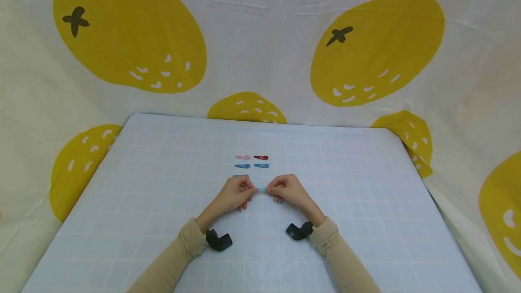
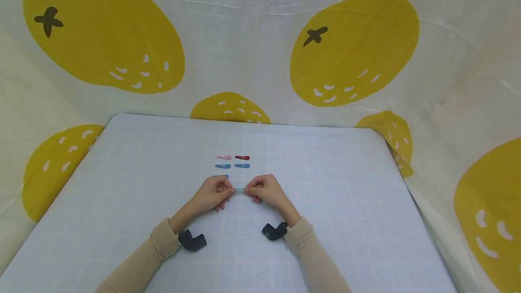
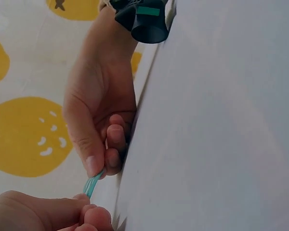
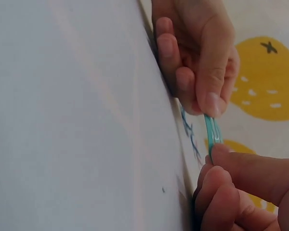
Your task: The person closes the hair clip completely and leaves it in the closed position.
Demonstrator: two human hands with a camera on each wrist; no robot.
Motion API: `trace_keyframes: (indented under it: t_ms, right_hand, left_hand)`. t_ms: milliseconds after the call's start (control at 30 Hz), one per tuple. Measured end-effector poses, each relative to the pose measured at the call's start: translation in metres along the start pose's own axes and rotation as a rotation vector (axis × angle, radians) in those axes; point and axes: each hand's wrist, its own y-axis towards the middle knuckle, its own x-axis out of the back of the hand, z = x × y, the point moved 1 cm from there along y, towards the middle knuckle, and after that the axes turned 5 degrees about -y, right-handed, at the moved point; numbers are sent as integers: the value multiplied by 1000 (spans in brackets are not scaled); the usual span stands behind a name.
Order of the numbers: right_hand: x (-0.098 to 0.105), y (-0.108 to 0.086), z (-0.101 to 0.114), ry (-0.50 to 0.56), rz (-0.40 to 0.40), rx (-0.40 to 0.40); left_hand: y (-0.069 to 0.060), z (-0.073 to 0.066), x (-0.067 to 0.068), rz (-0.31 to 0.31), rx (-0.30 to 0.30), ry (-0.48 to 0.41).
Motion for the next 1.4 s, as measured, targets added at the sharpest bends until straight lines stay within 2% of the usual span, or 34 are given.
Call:
trace_keyframes:
  t_ms: [333, 600, 700, 867, 933, 1400]
  right_hand:
    - [-5, -3, 5, -20, -59, -31]
    - [-8, -4, 5, -26, -87, -34]
    - [-7, -8, 15, -32, -77, -34]
    - [-7, -7, 14, -24, -71, -41]
    - [-7, -3, 4, -14, -74, -47]
    - [-4, -3, 5, 29, -73, -41]
  left_hand:
    - [1, -2, -2, 2, 40, 58]
    - [2, -4, -4, -34, -3, 140]
    - [2, -4, -4, -39, -11, 138]
    - [2, -4, -4, -45, -15, 129]
    - [2, -3, -4, -48, -22, 117]
    - [2, 5, -5, -48, -91, 53]
